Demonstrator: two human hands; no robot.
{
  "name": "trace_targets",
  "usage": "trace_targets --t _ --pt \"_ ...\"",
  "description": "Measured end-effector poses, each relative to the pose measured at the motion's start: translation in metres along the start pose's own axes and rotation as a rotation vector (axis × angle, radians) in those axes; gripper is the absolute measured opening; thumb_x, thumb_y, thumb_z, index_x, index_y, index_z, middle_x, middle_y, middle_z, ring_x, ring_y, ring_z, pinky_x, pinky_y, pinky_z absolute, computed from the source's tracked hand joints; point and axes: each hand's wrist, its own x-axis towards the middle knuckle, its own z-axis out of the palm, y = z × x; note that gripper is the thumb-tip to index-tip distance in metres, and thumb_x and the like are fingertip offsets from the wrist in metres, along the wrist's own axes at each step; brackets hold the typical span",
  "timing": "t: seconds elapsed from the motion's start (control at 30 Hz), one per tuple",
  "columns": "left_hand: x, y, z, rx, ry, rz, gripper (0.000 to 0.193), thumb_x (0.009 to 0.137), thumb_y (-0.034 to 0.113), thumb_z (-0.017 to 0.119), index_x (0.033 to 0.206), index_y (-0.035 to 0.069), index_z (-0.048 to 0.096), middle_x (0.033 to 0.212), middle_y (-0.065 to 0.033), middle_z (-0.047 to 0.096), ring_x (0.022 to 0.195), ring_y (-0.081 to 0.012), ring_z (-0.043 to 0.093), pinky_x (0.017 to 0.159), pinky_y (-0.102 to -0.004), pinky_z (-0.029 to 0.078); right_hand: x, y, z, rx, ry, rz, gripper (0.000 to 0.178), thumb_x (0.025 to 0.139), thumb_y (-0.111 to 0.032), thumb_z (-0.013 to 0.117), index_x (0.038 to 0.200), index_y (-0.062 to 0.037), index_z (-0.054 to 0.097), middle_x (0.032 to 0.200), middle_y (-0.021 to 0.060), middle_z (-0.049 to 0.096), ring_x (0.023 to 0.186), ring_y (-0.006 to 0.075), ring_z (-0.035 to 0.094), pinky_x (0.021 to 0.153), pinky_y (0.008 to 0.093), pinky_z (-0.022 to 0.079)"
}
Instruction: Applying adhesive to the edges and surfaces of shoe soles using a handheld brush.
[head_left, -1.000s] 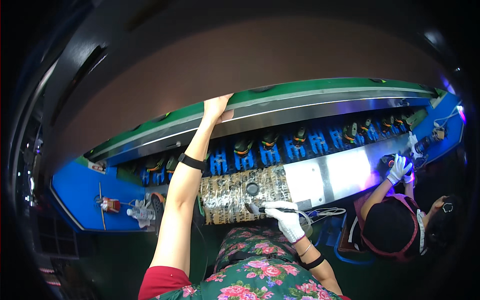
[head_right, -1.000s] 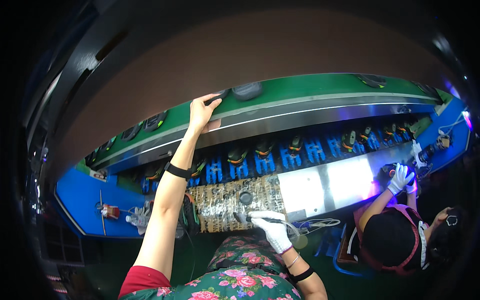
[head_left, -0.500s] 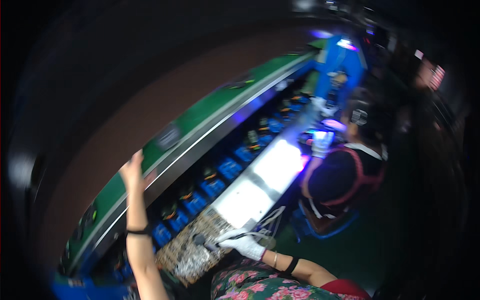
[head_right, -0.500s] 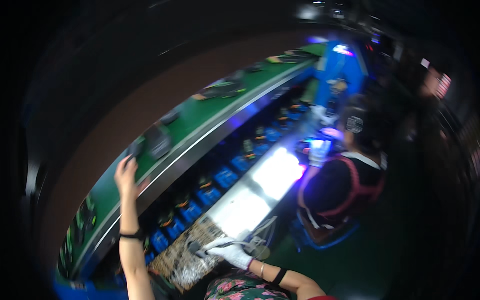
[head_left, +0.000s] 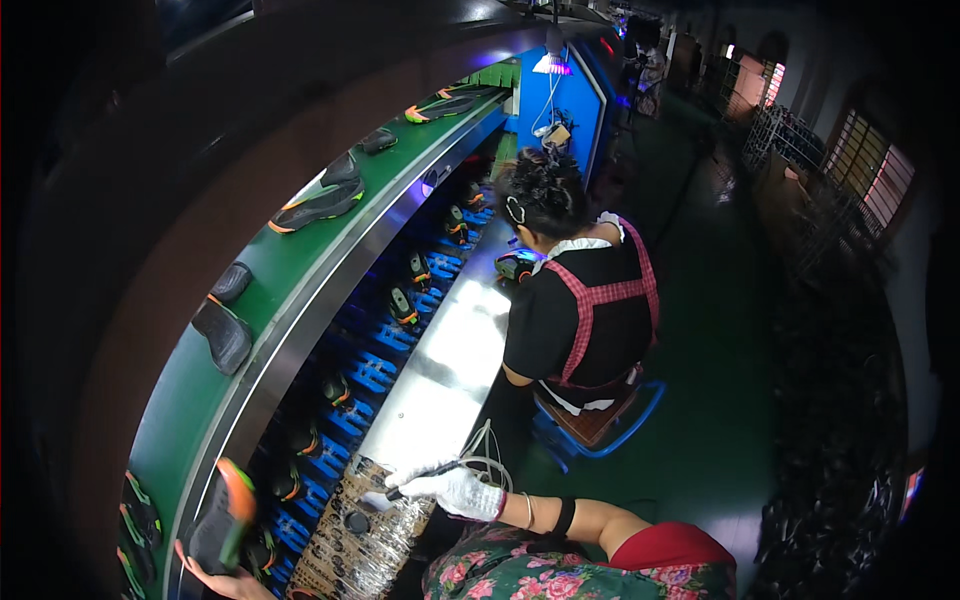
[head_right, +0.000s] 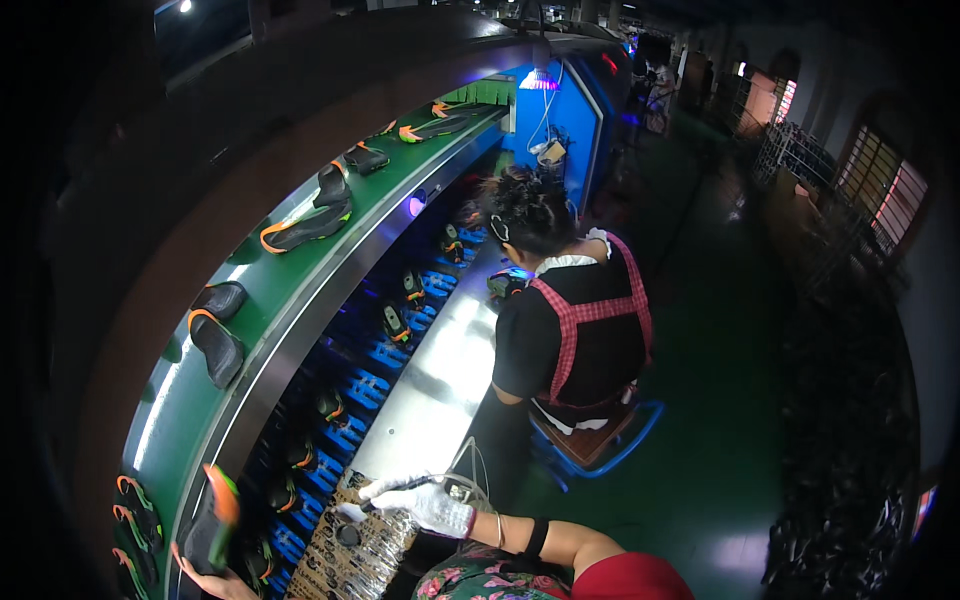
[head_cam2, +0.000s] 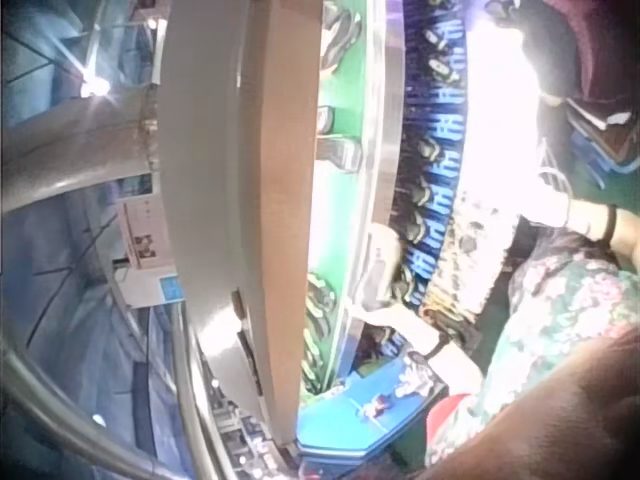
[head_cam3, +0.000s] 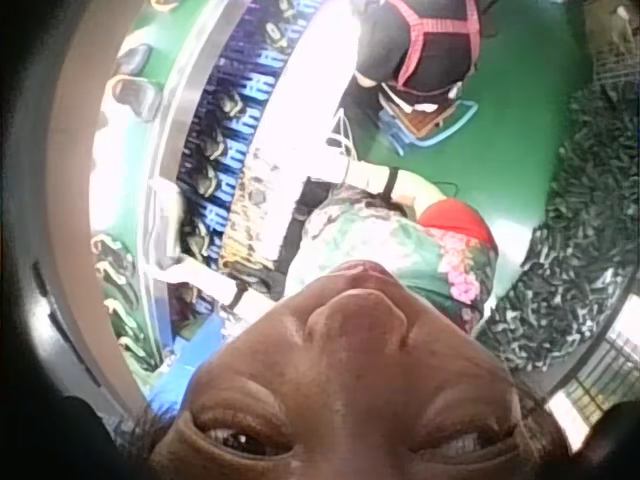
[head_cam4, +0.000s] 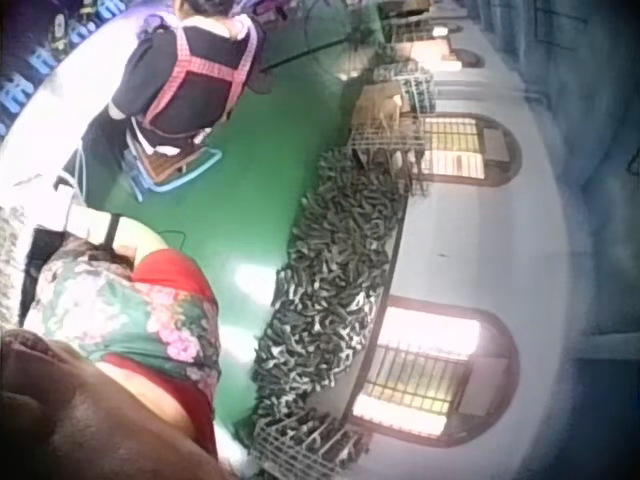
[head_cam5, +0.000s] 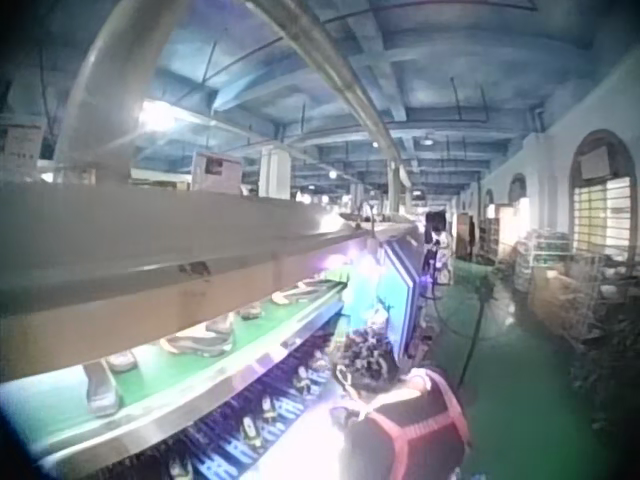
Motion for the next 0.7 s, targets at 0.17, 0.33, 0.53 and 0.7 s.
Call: trace_targets --t 0.17,0.33,0.53,0.7 --pt "-0.043 0.047 -0.015 -0.913 -0.421 -1.461 0.04 0.1 0.046 0.058 0.112 0.009 0.068 0.106 -0.006 0.069 0.098 -0.0212 0.068 0.087 -0.0356 0.056 -0.001 -0.034 0.027 0.219 -0.166 0.003 0.024 0.087 0.009 0.069 0.11 0.003 0.075 0.119 0.0189 0.073 0.114 0.0262 0.069 0.099 0.0354 0.055" --pt "-0.131 0.066 0.007 -0.658 -0.739 -1.739 0.047 0.086 0.058 0.071 0.095 0.012 0.07 0.093 -0.0085 0.073 0.076 -0.0239 0.072 0.067 -0.0363 0.062 -0.002 -0.04 0.05 0.137 -0.236 0.138 0.029 0.089 0.003 0.07 0.118 0.0036 0.073 0.121 0.0174 0.073 0.112 0.023 0.07 0.095 0.034 0.057" --pt "-0.195 0.137 -0.009 -1.193 -0.641 -1.865 0.076 0.103 0.065 0.034 0.145 0.004 0.051 0.135 -0.0209 0.064 0.121 -0.0361 0.064 0.106 -0.0498 0.051 -0.001 -0.064 0.07 0.003 -0.149 0.213 0.025 0.088 0.006 0.068 0.113 0.0049 0.073 0.119 0.0181 0.073 0.109 0.0237 0.07 0.094 0.0337 0.057" --pt "-0.198 0.186 -0.041 -1.466 -1.073 -1.818 0.096 0.092 0.086 0.031 0.139 0.005 0.054 0.115 -0.0211 0.07 0.098 -0.0374 0.07 0.089 -0.0521 0.057 -0.012 -0.114 0.076 0.101 -0.088 0.437 0.022 0.089 0.002 0.069 0.111 0.0032 0.075 0.118 0.0154 0.074 0.109 0.0217 0.07 0.098 0.0327 0.056"
